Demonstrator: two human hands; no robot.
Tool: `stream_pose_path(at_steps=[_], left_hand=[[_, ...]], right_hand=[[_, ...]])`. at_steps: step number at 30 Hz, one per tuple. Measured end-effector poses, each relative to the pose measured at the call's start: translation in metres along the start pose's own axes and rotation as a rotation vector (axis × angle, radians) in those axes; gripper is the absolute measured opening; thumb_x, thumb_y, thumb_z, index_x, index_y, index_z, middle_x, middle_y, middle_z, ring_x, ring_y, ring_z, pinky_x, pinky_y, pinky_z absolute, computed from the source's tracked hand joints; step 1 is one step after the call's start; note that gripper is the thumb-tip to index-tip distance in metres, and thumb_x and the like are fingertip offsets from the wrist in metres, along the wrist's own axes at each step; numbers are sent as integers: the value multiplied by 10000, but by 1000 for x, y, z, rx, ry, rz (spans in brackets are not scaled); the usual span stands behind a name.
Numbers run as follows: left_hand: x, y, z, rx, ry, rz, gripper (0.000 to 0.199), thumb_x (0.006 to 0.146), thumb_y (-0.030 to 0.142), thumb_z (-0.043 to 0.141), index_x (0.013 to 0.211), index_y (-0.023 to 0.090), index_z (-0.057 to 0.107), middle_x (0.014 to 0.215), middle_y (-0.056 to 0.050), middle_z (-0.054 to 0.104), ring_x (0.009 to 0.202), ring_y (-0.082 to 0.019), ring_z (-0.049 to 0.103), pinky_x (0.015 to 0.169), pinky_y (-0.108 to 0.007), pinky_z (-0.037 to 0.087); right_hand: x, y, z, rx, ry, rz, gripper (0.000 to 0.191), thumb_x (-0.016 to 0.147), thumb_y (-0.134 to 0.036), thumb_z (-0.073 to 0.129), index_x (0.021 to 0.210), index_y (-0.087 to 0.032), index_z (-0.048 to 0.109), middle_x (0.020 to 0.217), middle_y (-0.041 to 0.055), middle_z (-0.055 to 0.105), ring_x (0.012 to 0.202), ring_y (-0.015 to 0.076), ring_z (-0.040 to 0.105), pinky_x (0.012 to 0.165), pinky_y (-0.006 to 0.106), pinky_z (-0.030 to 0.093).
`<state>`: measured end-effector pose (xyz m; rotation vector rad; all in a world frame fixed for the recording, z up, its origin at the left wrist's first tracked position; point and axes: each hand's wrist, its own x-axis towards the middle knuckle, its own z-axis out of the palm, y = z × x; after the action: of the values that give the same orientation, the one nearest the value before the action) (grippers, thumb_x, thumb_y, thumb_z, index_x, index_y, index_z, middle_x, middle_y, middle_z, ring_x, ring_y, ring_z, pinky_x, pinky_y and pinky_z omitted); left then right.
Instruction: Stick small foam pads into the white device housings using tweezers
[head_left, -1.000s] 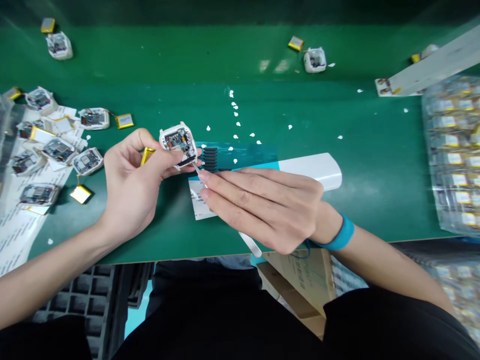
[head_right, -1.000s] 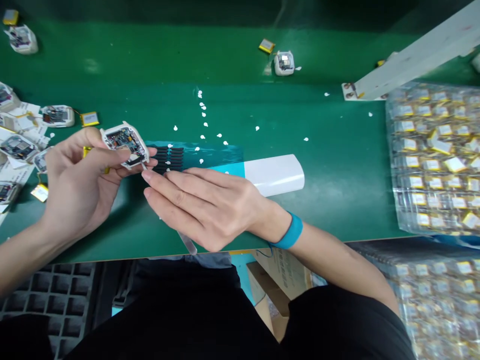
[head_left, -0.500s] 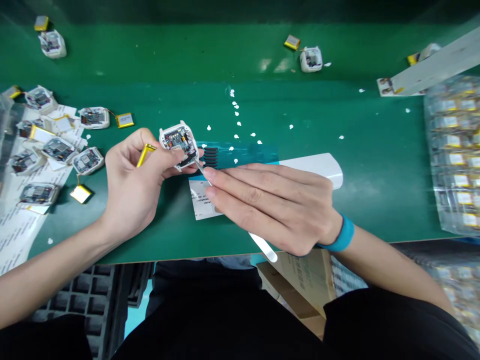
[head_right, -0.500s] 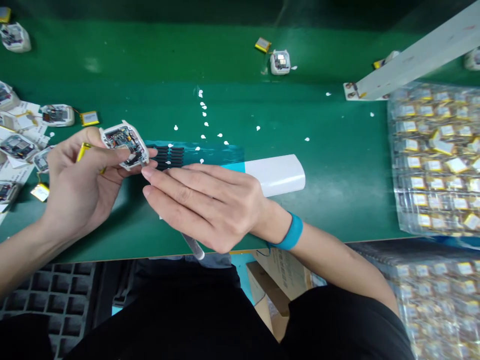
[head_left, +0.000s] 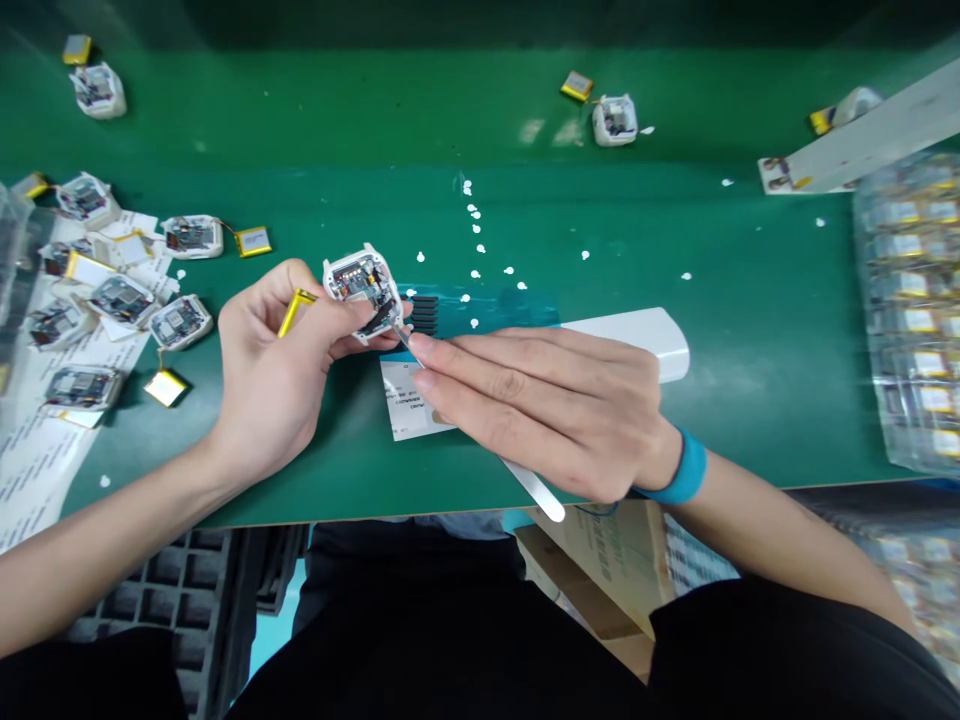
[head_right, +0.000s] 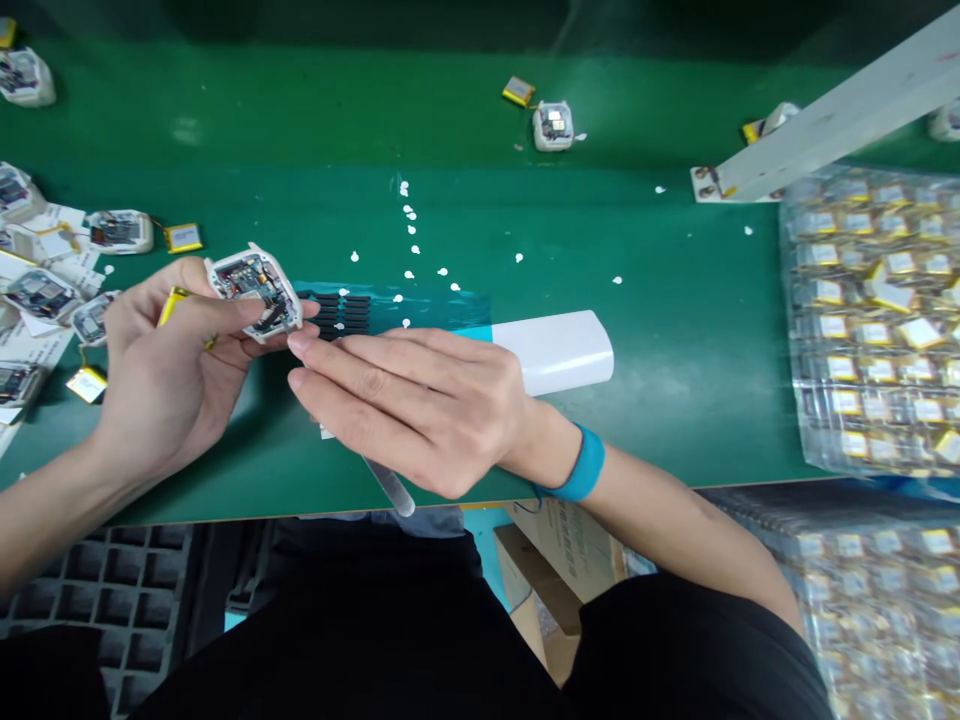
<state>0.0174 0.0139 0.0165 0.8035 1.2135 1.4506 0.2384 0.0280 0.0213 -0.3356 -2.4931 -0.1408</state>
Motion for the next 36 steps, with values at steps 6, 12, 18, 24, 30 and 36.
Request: stream_pose_path(at_steps=[6,12,18,24,30,36], left_hand=[[1,-1,-1,33,23,11,223,663,99,755,593,198,568,619,37,711,631,-232,777,559,-374,689],[1,-2,-4,73,-3,29,240,659,119,757,605,201,538,597,67,668,575,-203,752,553,-328,653],[1,-2,-8,110,-55,48,268,650,104,768,585,195,524,552,74,573,506,-123,641,522,-263,570],[1,-2,-9,161,-68,47,270,635,106,781,581,199,534,556,60,571,528,-127,588,505,-267,514],[0,-5,-14,291,-97,101,275,635,123,806,574,187,545,533,62,525,499,-75,444,479,-228,357],[-3,-4,-10,239,-79,85,278,666,110,786,580,209,541,551,57,592,519,-141,609,529,-289,485]], right_hand=[[0,-1,2,29,19,12,269,1001,-156,726,1263,-96,724,1304,113,753,1118,193,803,922,316,706],[-1,8,-1,40,26,-4,255,985,-164,749,1240,-144,737,1301,90,764,1083,190,810,898,310,708],[-1,19,-3,76,-17,23,209,1029,-163,687,1216,-243,733,1330,39,761,1117,163,797,834,262,683],[1,16,-5,157,-17,89,212,999,-134,719,1202,-194,737,1286,69,783,1132,194,795,844,319,692],[-1,17,-6,255,-46,111,192,1066,-143,602,1190,-167,747,1273,74,794,1148,200,789,893,344,693],[-1,12,-13,180,-5,41,138,1002,-157,723,1137,-167,752,1209,77,812,1053,166,811,854,279,693]])
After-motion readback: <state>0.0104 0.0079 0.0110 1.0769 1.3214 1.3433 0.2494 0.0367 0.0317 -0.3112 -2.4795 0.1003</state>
